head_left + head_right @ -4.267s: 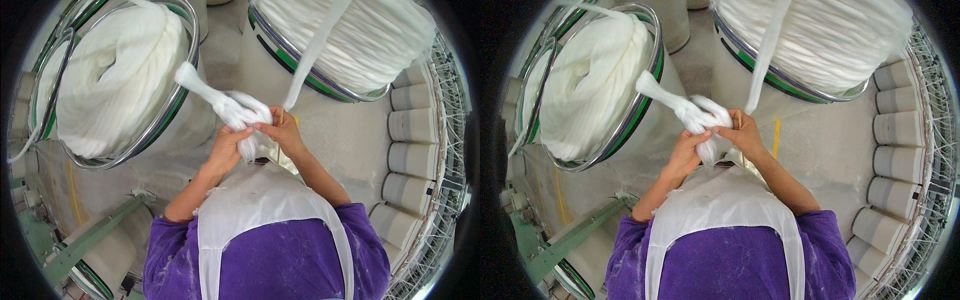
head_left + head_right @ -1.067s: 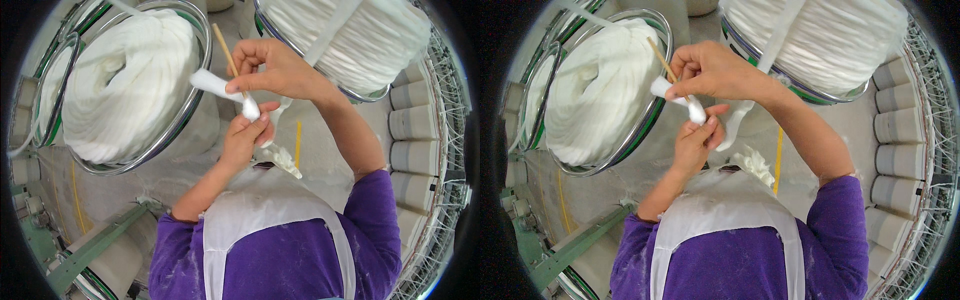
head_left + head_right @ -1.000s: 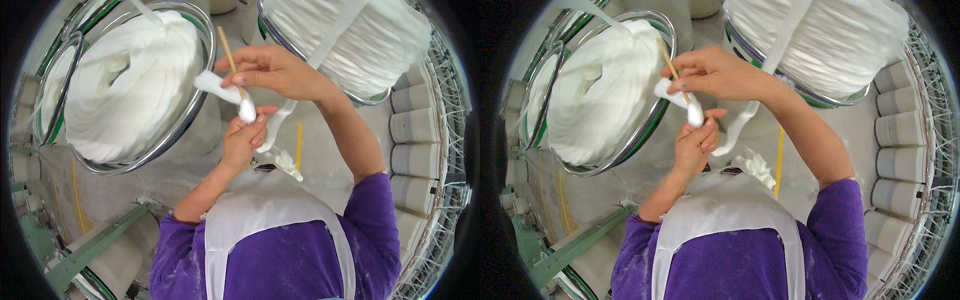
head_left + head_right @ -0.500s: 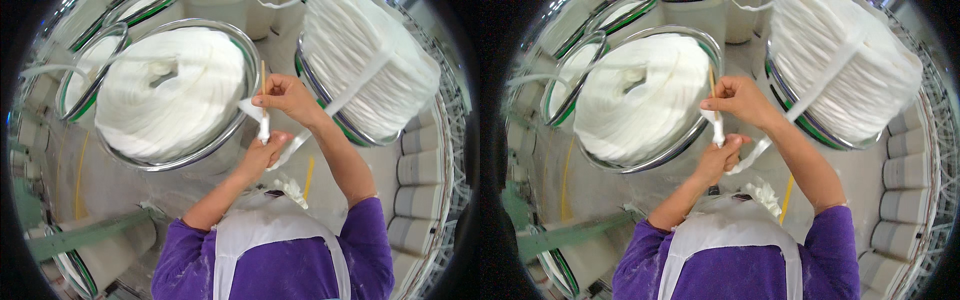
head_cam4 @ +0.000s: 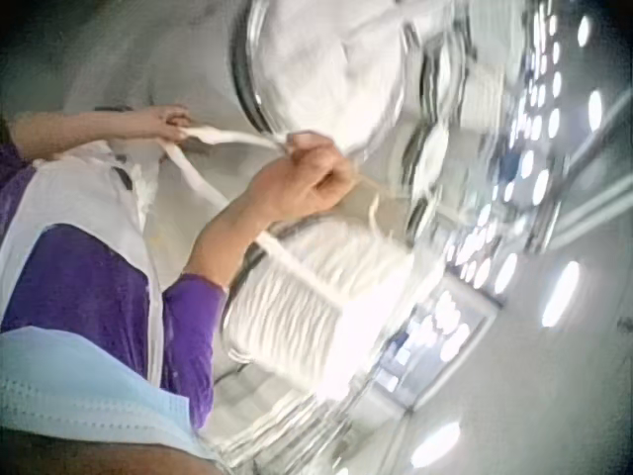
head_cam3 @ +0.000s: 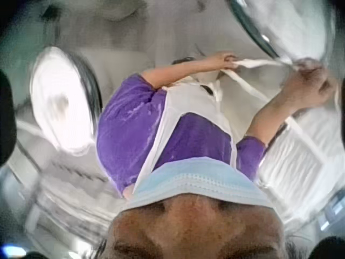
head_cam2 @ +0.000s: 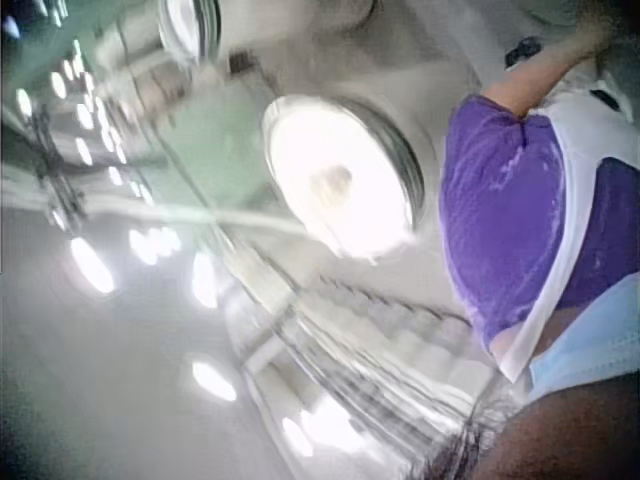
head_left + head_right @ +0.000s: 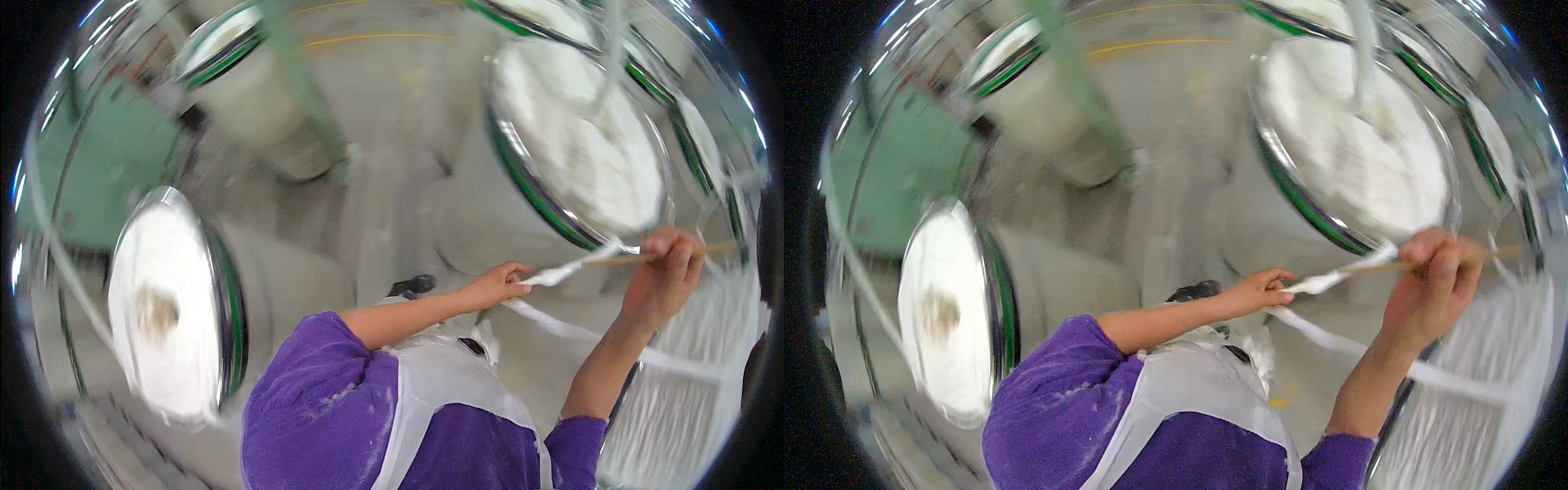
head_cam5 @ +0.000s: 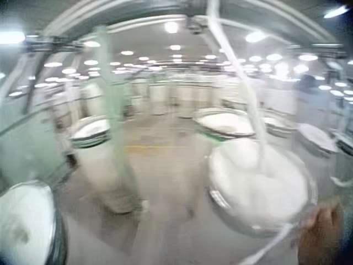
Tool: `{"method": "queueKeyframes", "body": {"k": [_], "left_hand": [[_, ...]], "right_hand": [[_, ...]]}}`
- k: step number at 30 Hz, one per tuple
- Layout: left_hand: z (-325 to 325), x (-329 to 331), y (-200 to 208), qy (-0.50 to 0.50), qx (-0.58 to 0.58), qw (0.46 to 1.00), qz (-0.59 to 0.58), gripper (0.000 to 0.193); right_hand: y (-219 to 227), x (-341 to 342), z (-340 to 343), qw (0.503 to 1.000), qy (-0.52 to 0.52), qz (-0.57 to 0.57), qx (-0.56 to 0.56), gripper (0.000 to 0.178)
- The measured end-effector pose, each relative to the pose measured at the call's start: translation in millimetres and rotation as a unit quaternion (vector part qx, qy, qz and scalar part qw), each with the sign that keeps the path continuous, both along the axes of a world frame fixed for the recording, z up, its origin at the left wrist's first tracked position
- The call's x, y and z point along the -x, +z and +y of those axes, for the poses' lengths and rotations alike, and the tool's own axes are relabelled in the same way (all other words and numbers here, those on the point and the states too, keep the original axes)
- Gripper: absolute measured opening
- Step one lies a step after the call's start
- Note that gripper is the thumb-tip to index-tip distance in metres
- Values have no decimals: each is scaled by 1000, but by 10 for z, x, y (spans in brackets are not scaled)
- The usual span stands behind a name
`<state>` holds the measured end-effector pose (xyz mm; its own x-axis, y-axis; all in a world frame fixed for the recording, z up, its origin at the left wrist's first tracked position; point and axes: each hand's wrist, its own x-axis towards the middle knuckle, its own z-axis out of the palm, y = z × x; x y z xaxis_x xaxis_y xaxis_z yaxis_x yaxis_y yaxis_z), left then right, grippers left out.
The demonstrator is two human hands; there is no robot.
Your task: The person walks among large upright spools of white textile roving in a factory. They lift and reposition roving on the spools, pull strands from multiple spools, and use a thin wooden stick to guide and join the strands. The person continues moving between spools and repeating the handling and joining actions.
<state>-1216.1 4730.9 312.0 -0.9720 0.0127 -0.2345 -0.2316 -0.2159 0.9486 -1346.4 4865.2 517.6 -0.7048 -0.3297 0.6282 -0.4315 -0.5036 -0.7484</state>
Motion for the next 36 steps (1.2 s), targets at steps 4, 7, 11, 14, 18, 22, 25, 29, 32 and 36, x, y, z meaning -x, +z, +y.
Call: {"method": "queueKeyframes", "body": {"k": [4, 7, 11, 14, 18, 22, 25, 29, 32, 36], "left_hand": [[-389, -1349, 116, 207, 201, 957, -38, 52], [-428, -2618, 614, 319, 203, 926, -7, 42], [-108, -3976, 1270, 433, 427, 794, 14, 19], [-27, -4934, 1426, 597, 653, 460, 68, 23], [-259, -6113, 1238, 814, 534, 192, -127, 37], [-542, -6568, 797, 920, 184, 316, -139, 54], [-679, -6472, 404, 933, 114, 341, 23, 56], [-788, -6791, 309, 914, 148, 376, 19, 50], [-973, -7012, 417, 906, 134, 400, 16, 48], [-1447, -7093, 555, 874, 161, 457, -44, 51]], "right_hand": [[-338, -871, -785, 987, 144, -14, -76, 15], [-419, -1698, -1332, 929, 347, -40, -122, 20], [-458, -2796, -1896, 866, 466, 57, -172, 29], [-563, -3505, -2337, 864, 440, 214, -117, 31], [-786, -4031, -2993, 819, 408, 401, -51, 30], [-948, -4058, -3383, 857, 404, 320, -1, 30], [-1004, -4018, -3367, 861, 370, 346, -34, 31], [-1024, -4135, -3102, 850, 359, 361, -133, 35], [-1038, -4297, -2826, 880, 308, 346, -102, 38], [-1028, -4400, -2561, 893, 289, 333, -92, 41]]}}
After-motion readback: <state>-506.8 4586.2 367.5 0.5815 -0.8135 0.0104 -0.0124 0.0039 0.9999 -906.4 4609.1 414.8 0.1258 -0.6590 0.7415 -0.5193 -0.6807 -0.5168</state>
